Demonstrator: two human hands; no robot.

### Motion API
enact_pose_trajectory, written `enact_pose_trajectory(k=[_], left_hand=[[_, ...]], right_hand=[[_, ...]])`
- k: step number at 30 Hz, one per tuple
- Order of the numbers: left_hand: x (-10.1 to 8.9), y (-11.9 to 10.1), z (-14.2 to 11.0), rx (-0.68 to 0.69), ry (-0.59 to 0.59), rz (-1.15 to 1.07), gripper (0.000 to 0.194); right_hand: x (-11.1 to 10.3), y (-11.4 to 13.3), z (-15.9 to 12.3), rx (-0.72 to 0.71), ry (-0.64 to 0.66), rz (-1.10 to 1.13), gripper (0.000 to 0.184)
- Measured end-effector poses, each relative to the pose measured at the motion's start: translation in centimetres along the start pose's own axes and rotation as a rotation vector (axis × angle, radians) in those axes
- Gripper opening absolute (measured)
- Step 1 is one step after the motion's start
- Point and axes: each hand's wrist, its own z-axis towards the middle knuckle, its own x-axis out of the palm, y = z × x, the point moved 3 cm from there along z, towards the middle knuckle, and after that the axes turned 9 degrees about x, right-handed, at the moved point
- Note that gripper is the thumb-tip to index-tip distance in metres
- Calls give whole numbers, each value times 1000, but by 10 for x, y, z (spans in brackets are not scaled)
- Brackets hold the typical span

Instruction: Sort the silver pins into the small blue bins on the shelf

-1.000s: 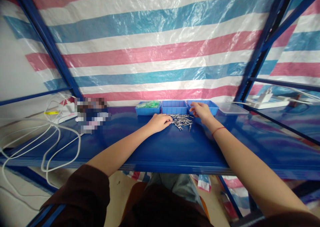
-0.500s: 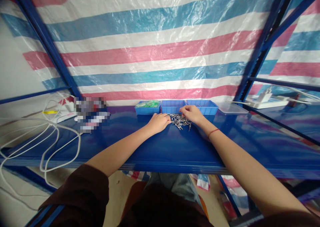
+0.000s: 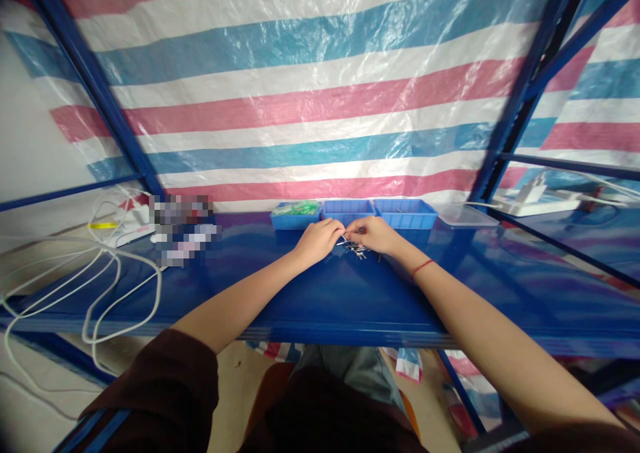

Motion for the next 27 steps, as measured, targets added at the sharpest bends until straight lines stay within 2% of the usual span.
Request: enact_pose_trajectory(k=[5, 7, 12, 17, 23, 27], left_hand=[[-3, 0, 2, -3, -117, -166, 21], [-1, 3, 2, -30, -183, -285, 16], [3, 10, 4, -137, -331, -521, 17], [-3, 7, 4, -119, -392, -547, 14], [-9, 4, 4, -93, -440, -561, 13], [-8, 5, 5, -80, -439, -555, 12]], right_hand=[[4, 3, 1, -76, -30, -3, 33], [5, 4, 2, -58, -17, 58, 37], [4, 8, 0, 0, -26, 213, 42], [1, 18, -4, -28, -73, 230, 43], [-1, 20, -5, 19, -72, 300, 41], [-6, 18, -4, 27, -158, 375, 41]])
